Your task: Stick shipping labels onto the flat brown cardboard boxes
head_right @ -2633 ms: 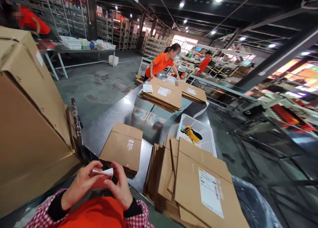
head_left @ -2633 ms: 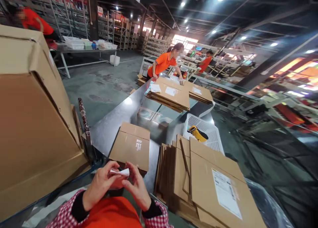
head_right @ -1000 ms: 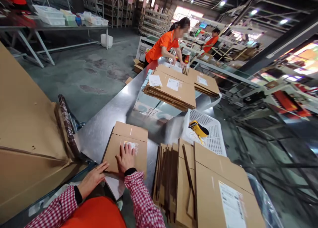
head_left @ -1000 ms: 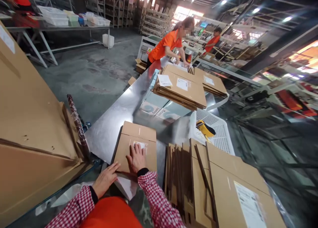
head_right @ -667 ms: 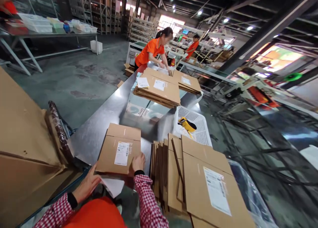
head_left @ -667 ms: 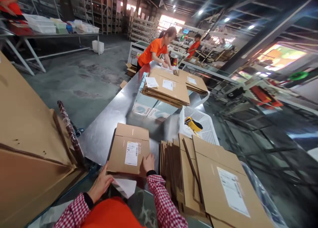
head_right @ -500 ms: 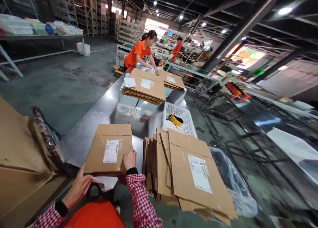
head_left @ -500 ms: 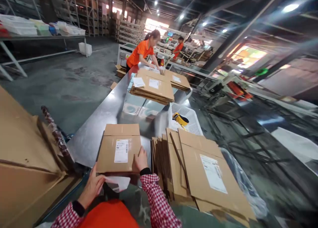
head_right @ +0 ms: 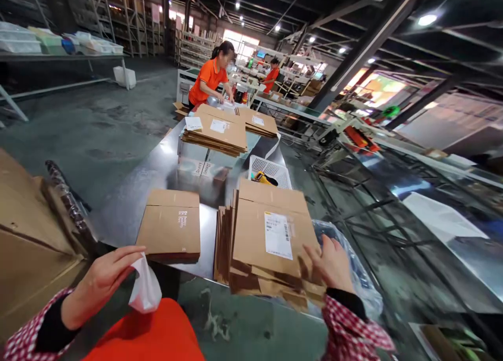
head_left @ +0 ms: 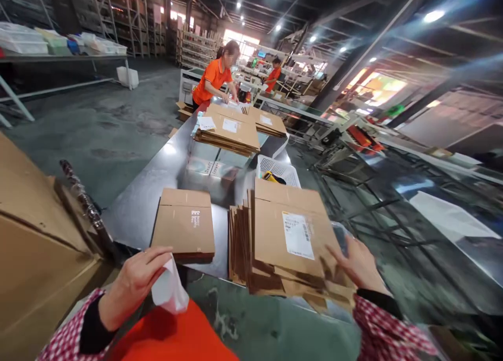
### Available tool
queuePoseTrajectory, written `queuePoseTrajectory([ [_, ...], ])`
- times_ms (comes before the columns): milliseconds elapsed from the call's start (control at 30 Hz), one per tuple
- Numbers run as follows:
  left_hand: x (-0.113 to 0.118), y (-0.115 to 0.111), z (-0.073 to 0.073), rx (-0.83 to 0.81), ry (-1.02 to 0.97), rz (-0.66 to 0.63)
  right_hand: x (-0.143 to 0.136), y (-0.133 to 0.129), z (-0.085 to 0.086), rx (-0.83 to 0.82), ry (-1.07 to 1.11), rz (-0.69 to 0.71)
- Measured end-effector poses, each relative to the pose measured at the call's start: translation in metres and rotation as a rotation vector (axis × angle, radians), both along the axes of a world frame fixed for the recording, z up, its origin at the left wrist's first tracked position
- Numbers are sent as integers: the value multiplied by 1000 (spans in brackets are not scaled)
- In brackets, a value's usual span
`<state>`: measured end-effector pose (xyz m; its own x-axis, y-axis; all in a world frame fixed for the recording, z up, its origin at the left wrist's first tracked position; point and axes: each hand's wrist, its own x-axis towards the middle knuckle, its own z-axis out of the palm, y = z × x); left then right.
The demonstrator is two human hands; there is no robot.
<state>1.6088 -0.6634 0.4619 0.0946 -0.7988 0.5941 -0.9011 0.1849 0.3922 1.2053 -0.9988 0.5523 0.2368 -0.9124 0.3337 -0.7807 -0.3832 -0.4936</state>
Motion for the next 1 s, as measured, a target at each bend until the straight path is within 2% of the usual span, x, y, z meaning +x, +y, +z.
queuePoseTrajectory([
  [67,-4,0,13,20,-9,29,41,43,-15,104,-58,237],
  [167,-9,0,28,43,-4,94,132,127,-52,562,-141,995],
  [200,-10,0,31,56,6,123,162,151,-68,678,-138,1176],
  [267,-7,3,34,100,48,190,206,187,-98,885,-248,1319],
  [300,-5,6,33,132,81,235,219,199,-111,957,-323,1299],
  [367,0,16,27,187,157,367,230,211,-128,1009,-474,1172],
  [433,-2,27,19,192,243,482,228,215,-133,968,-556,1072],
  [467,-6,32,15,185,296,489,226,215,-132,944,-560,1064],
  [500,-12,36,11,189,351,450,223,216,-130,927,-547,1071],
  [567,-28,38,5,252,466,292,221,218,-127,883,-498,1079],
  [633,-45,33,0,337,581,182,222,222,-129,837,-477,1030],
  [700,-57,24,-5,362,708,195,225,224,-134,814,-467,959],
  [800,-62,12,-11,329,867,235,227,220,-140,801,-476,892],
  [1000,-50,3,-17,333,1038,156,229,199,-123,613,-441,945],
])
